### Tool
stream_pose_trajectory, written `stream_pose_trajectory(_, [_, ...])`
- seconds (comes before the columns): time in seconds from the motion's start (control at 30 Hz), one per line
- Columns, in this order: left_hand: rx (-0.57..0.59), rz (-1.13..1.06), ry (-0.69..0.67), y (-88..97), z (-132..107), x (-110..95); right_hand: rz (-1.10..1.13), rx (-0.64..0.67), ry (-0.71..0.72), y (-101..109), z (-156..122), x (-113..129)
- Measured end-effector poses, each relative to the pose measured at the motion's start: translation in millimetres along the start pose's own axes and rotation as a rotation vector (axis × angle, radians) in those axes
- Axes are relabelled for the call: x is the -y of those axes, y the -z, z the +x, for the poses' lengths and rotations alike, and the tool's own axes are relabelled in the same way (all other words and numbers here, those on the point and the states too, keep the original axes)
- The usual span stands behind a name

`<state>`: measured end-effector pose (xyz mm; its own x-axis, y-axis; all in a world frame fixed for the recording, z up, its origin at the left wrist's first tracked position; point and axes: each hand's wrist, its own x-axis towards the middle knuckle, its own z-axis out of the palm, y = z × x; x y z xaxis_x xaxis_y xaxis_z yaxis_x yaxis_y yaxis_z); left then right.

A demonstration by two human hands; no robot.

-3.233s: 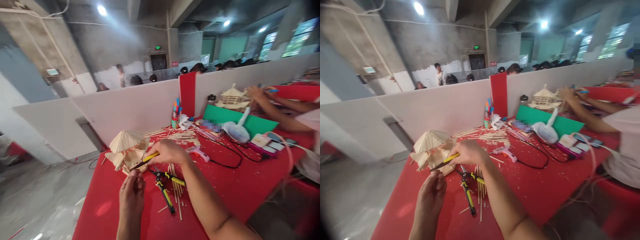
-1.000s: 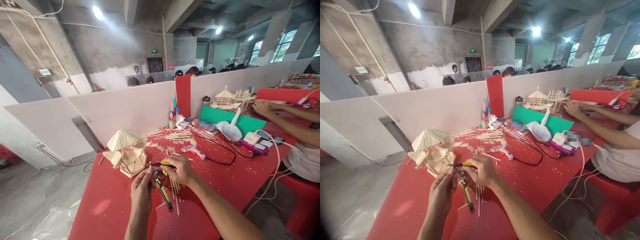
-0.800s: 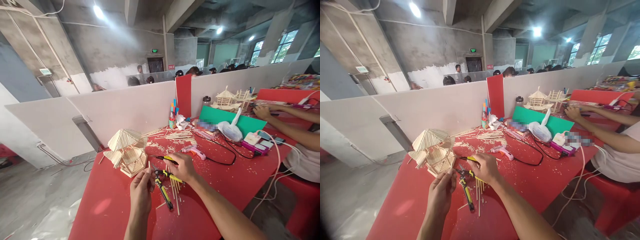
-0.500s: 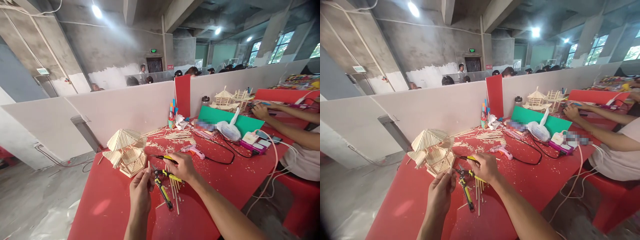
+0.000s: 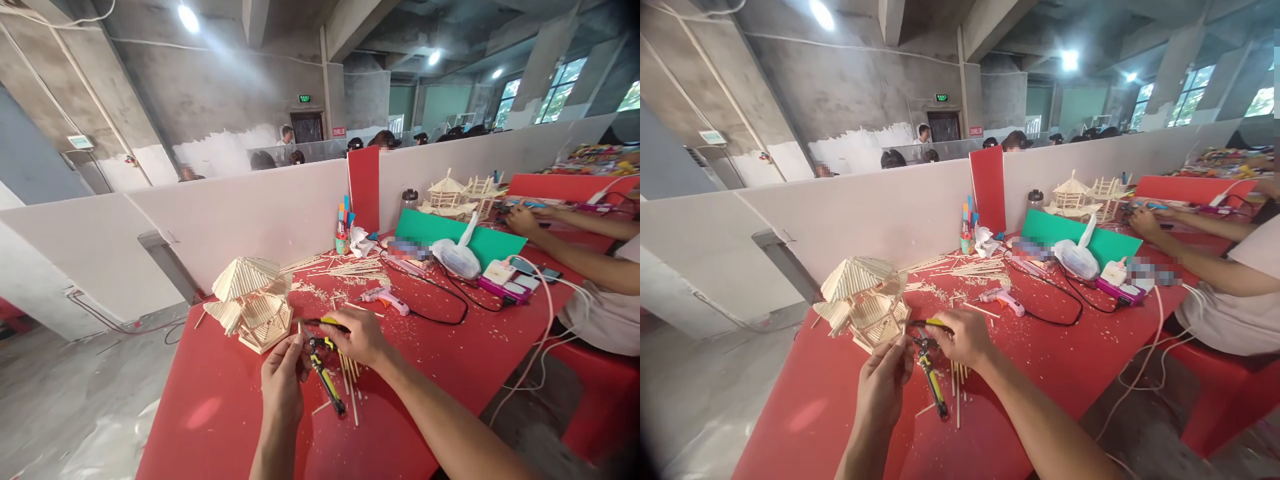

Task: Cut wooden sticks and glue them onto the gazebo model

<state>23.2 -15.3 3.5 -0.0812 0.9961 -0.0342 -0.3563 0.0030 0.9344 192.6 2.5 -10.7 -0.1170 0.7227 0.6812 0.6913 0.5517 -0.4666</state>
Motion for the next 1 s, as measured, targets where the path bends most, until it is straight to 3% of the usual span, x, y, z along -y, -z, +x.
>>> stream_pose_trajectory(0.1, [-0.015,0.044,-0.006,0.7,-1.4,-0.1,-0.021,-0.103,-0.063,0.5,-0.4,-0.7])
stream_pose_trajectory(0.27, [-0.047,0.105,-0.026,1.4,-2.8,1.4,0.038,0.024,0.076,1.2,-0.7,0.1])
stream_pose_trajectory(0.43, [-0.041,0.086,-0.028,2.4,-0.3,4.1,-0.041,-0.093,-0.025,1.6,-0.6,-2.0])
stream_pose_trajectory(0.57, [-0.018,0.087,-0.035,2.1,-0.7,3.8,0.065,0.001,0.072,3.2,-1.4,-0.9])
stream_pose_trajectory(0.73, [-0.033,0.102,-0.052,0.6,-2.8,0.9,-0.043,-0.087,-0.026,3.8,-1.5,-2.2])
stream_pose_trajectory(0.9, [-0.013,0.105,-0.044,-0.7,-2.4,0.8,0.037,0.037,0.056,4.1,-2.2,-1.9])
stream_pose_trajectory(1.0, [-0.016,0.088,-0.036,-0.6,-2.3,1.1,-0.052,-0.029,-0.002,4.3,-2.0,-1.7])
